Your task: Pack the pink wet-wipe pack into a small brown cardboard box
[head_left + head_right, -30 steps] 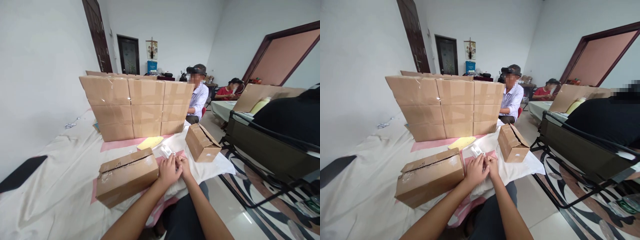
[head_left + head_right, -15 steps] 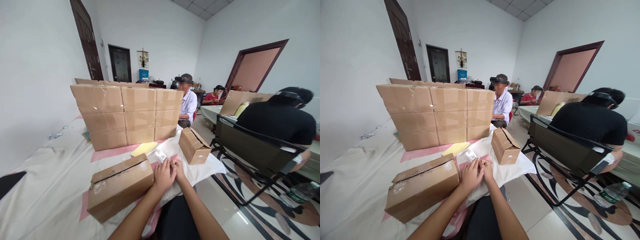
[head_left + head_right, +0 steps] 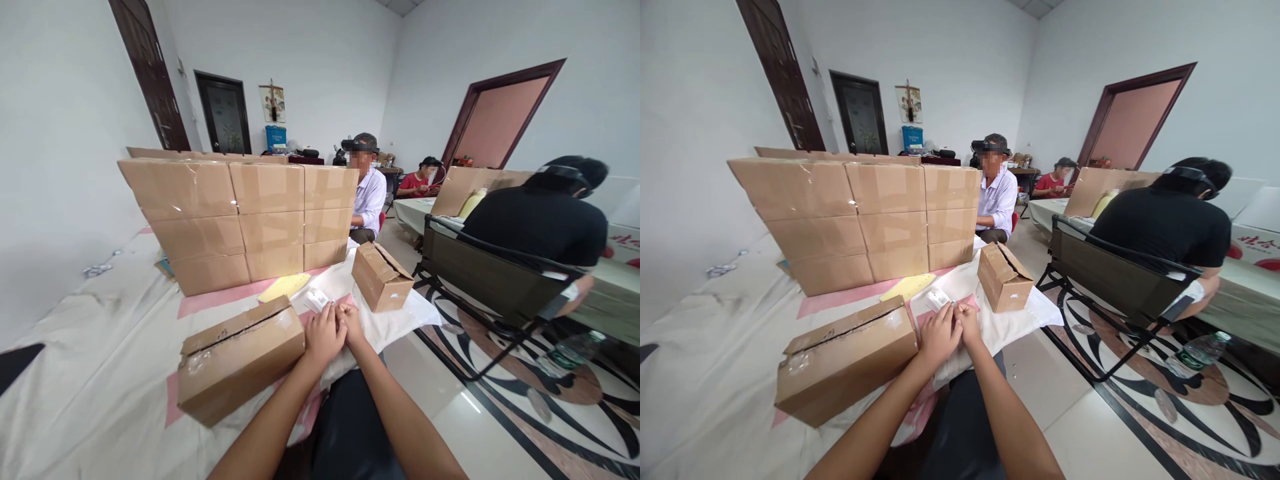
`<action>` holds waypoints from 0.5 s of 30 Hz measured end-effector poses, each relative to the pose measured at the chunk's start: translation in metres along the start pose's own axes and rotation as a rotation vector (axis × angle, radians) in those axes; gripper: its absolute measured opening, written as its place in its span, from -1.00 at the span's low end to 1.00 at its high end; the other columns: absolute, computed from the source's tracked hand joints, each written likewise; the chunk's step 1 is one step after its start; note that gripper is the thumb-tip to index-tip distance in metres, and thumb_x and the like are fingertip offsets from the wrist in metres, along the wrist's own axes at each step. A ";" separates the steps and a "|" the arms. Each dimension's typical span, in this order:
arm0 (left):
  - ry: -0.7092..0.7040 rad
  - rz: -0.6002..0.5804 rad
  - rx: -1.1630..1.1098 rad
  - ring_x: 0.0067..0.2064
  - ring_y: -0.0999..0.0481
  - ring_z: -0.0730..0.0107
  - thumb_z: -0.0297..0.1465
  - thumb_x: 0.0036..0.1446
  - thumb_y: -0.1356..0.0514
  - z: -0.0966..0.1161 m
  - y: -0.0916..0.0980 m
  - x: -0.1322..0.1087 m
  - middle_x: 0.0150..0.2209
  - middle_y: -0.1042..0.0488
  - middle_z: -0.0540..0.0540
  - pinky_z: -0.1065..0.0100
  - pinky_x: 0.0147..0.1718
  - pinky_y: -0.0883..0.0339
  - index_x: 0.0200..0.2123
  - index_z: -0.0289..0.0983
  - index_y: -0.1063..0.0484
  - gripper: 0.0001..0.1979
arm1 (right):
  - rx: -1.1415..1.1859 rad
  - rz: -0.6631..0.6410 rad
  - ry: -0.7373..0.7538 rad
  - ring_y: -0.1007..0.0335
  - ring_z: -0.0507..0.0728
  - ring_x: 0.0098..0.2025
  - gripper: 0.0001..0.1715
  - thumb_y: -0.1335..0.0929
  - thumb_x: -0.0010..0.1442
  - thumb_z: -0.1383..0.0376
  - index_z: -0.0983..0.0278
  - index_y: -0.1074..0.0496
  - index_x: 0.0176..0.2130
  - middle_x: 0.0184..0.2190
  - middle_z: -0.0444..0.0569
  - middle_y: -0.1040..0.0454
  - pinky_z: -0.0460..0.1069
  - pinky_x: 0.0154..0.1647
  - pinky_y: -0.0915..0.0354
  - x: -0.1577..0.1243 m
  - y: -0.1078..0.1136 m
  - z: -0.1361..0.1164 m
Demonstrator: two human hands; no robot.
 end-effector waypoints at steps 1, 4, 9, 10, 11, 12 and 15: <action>0.001 -0.001 -0.002 0.17 -0.54 -0.03 -0.34 0.29 -0.07 0.000 0.000 0.000 0.35 -0.37 -0.29 0.00 0.11 -0.39 0.31 -0.37 -0.37 -0.44 | -0.004 0.009 0.005 -0.52 0.08 -0.23 -0.68 -0.40 0.40 0.13 0.32 -0.48 -0.02 -0.14 -0.04 -0.53 0.01 -0.23 -0.51 -0.001 -0.001 -0.001; -0.003 0.001 -0.006 0.16 -0.55 -0.05 -0.34 0.28 -0.09 0.000 0.002 -0.002 0.35 -0.37 -0.30 -0.02 0.12 -0.39 0.31 -0.38 -0.37 -0.44 | 0.009 0.037 0.032 -0.51 0.07 -0.23 -0.67 -0.39 0.40 0.12 0.32 -0.48 -0.01 -0.14 -0.03 -0.53 0.01 -0.23 -0.51 -0.007 -0.002 -0.007; -0.044 0.024 -0.022 0.14 -0.56 -0.07 -0.20 0.35 -0.06 0.002 0.004 -0.004 0.36 -0.34 -0.35 -0.02 0.10 -0.43 0.34 -0.38 -0.32 -0.41 | 0.090 0.095 0.111 -0.19 -0.05 -0.56 -0.52 -0.38 0.36 0.00 0.29 -0.35 -0.41 -0.54 -0.24 -0.31 -0.11 -0.51 -0.24 -0.019 0.000 -0.032; -0.065 0.026 -0.031 0.15 -0.56 -0.07 -0.19 0.36 -0.04 0.002 0.004 -0.004 0.38 -0.31 -0.36 0.00 0.10 -0.44 0.35 -0.38 -0.29 -0.40 | 0.103 0.110 0.125 -0.11 -0.05 -0.59 -0.44 -0.39 0.31 -0.05 0.26 -0.26 -0.50 -0.60 -0.27 -0.22 -0.10 -0.54 -0.18 -0.021 0.001 -0.038; -0.087 0.027 -0.041 0.16 -0.55 -0.06 -0.18 0.37 -0.03 0.003 0.004 -0.004 0.40 -0.27 -0.36 0.01 0.10 -0.44 0.36 -0.37 -0.27 -0.39 | 0.114 0.128 0.138 -0.05 -0.05 -0.60 -0.38 -0.41 0.26 -0.09 0.22 -0.15 -0.56 -0.64 -0.28 -0.14 -0.09 -0.55 -0.12 -0.022 0.002 -0.044; -0.109 0.029 -0.052 0.18 -0.54 -0.05 -0.18 0.38 -0.01 0.003 0.004 -0.004 0.42 -0.24 -0.37 0.01 0.11 -0.44 0.37 -0.37 -0.25 -0.39 | 0.122 0.148 0.148 0.00 -0.04 -0.59 -0.34 -0.41 0.20 -0.12 0.19 -0.08 -0.59 -0.66 -0.28 -0.09 -0.07 -0.55 -0.08 -0.024 0.002 -0.049; -0.165 0.049 -0.088 0.23 -0.49 -0.06 -0.18 0.38 0.01 0.004 0.008 -0.004 0.43 -0.20 -0.39 0.02 0.15 -0.42 0.38 -0.40 -0.22 -0.38 | 0.145 0.212 0.162 0.06 -0.01 -0.56 -0.34 -0.39 0.15 -0.13 0.16 -0.01 -0.60 -0.67 -0.27 -0.05 -0.03 -0.53 -0.03 -0.030 0.000 -0.062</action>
Point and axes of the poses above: each hand's wrist, its own x-axis towards the middle knuckle, its own y-axis out of the back of the hand, z = x × y, the point moved 5 cm from there along x, towards the middle knuckle
